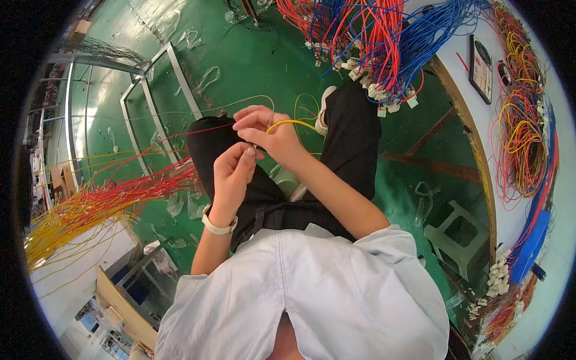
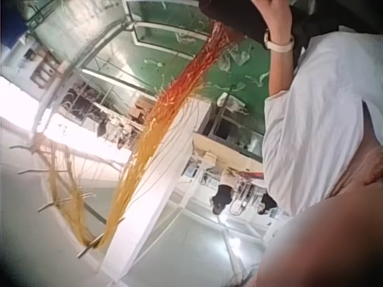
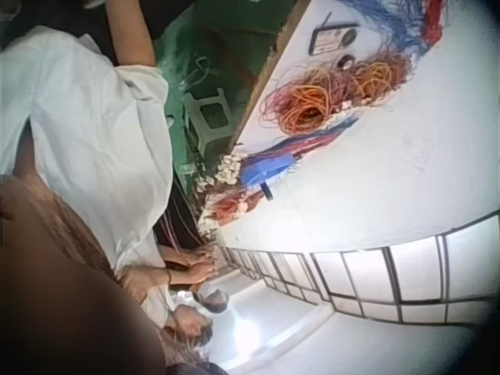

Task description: Sorting, grouping, and bundling electrical wires using plastic connectors and tape in a factory setting.

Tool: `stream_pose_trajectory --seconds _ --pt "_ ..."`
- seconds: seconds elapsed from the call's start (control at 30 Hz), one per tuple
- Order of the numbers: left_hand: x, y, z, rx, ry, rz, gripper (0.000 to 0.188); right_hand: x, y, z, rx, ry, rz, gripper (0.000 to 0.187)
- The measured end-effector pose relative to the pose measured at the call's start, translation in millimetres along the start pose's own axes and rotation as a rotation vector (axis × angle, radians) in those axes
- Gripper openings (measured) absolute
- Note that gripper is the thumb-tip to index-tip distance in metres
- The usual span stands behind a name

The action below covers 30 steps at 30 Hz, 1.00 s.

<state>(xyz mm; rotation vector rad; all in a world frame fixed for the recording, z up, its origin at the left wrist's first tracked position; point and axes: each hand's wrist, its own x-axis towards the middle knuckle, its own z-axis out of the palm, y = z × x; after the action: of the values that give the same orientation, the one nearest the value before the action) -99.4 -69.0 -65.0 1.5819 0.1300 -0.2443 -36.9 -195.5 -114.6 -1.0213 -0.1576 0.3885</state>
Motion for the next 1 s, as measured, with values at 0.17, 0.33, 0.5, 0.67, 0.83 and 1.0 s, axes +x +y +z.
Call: stream_pose_trajectory --seconds 0.17,0.33,0.5,0.67,0.83,1.0 --pt "3 -2 -11 -0.094 0.045 0.012 0.017 -16 -18 -14 -0.064 -0.193 0.12 0.035" --pt "12 -14 -7 0.744 0.252 0.527 0.006 -31 -10 -15 -0.234 -0.171 0.108 0.046" --pt "28 -26 -5 0.691 0.327 0.481 0.005 -30 -8 -10 -0.107 0.045 0.178 0.08" --pt "21 -17 -6 0.543 0.283 0.417 0.005 -30 -44 6 0.017 -0.095 -0.04 0.093" --pt "14 -11 -12 -0.447 0.034 -0.142 0.021 -26 -8 -34 -0.014 0.161 0.112 0.05" --pt "6 11 -22 -0.641 -0.181 -0.358 0.02 -9 -11 -21 0.088 -0.194 0.012 0.061"
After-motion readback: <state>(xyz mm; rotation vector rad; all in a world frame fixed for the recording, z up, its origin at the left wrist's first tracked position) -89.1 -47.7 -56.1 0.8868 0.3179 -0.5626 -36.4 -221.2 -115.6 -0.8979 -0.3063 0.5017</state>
